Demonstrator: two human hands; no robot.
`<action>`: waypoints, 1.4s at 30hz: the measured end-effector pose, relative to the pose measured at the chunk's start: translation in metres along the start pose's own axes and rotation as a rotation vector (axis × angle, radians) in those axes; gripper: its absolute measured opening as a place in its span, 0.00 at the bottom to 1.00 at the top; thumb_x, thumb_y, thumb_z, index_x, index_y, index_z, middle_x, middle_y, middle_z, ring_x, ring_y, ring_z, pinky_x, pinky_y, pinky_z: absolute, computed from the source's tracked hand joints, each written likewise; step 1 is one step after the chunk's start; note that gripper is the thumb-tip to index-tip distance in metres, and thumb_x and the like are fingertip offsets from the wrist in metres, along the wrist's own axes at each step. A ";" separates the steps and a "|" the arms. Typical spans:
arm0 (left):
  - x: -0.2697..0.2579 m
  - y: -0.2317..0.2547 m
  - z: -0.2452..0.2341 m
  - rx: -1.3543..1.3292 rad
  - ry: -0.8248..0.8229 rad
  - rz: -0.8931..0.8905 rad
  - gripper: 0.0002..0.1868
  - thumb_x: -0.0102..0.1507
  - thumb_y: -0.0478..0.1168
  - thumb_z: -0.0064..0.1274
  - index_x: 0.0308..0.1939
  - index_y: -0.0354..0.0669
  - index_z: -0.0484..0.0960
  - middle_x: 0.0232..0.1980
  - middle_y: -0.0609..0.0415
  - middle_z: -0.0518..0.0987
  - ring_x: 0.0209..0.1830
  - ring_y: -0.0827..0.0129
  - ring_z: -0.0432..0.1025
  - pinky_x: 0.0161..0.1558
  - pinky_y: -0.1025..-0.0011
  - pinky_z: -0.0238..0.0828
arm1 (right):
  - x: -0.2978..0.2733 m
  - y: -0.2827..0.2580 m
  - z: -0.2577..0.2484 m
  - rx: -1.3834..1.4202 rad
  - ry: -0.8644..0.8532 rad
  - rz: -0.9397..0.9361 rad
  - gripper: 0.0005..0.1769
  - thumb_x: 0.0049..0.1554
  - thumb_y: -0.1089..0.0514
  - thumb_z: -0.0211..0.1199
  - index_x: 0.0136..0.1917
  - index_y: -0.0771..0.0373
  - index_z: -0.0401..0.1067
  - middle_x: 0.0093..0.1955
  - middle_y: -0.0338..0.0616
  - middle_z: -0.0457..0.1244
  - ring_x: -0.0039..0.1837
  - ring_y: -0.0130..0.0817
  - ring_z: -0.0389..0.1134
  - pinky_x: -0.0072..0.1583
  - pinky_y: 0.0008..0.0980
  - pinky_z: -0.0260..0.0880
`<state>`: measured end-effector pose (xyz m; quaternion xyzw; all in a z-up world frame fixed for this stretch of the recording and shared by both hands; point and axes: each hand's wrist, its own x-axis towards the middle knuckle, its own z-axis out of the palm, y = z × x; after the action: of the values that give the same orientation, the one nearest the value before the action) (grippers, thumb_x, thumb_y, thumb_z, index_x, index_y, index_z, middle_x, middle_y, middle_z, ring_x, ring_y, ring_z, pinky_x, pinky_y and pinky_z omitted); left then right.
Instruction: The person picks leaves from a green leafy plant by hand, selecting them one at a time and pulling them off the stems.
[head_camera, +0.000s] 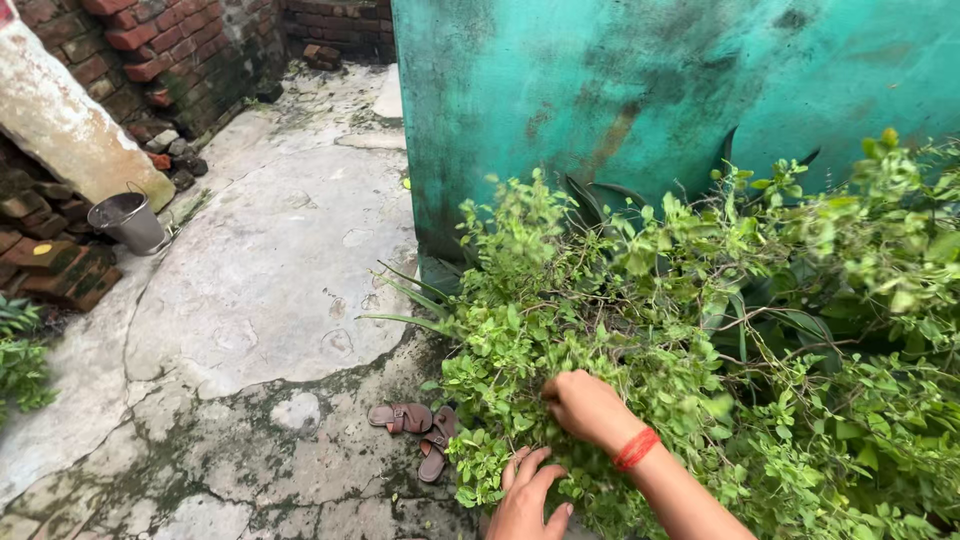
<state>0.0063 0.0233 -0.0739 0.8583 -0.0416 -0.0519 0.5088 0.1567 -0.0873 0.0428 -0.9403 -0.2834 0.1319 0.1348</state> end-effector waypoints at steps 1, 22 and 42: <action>-0.001 0.001 -0.001 -0.004 -0.008 -0.008 0.25 0.58 0.38 0.61 0.59 0.41 0.76 0.75 0.44 0.60 0.81 0.43 0.42 0.74 0.47 0.46 | -0.001 0.003 0.006 -0.022 -0.019 0.028 0.10 0.56 0.57 0.62 0.48 0.59 0.80 0.44 0.53 0.70 0.49 0.52 0.72 0.53 0.48 0.73; 0.010 0.063 -0.055 -0.064 0.302 -0.235 0.30 0.61 0.40 0.59 0.67 0.50 0.72 0.46 0.48 0.80 0.48 0.54 0.76 0.50 0.60 0.72 | -0.038 0.010 0.018 0.202 0.033 -0.165 0.09 0.53 0.55 0.69 0.41 0.63 0.80 0.42 0.48 0.68 0.47 0.47 0.71 0.51 0.42 0.71; 0.020 0.027 -0.027 0.080 0.334 -0.007 0.07 0.60 0.35 0.59 0.40 0.36 0.85 0.48 0.50 0.82 0.48 0.53 0.77 0.47 0.59 0.75 | -0.017 -0.002 0.031 0.092 -0.017 0.042 0.10 0.54 0.54 0.65 0.47 0.58 0.79 0.46 0.51 0.69 0.53 0.52 0.71 0.56 0.48 0.71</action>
<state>0.0289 0.0315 -0.0382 0.8747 0.0444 0.0915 0.4738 0.1323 -0.0897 0.0175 -0.9377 -0.2584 0.1554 0.1727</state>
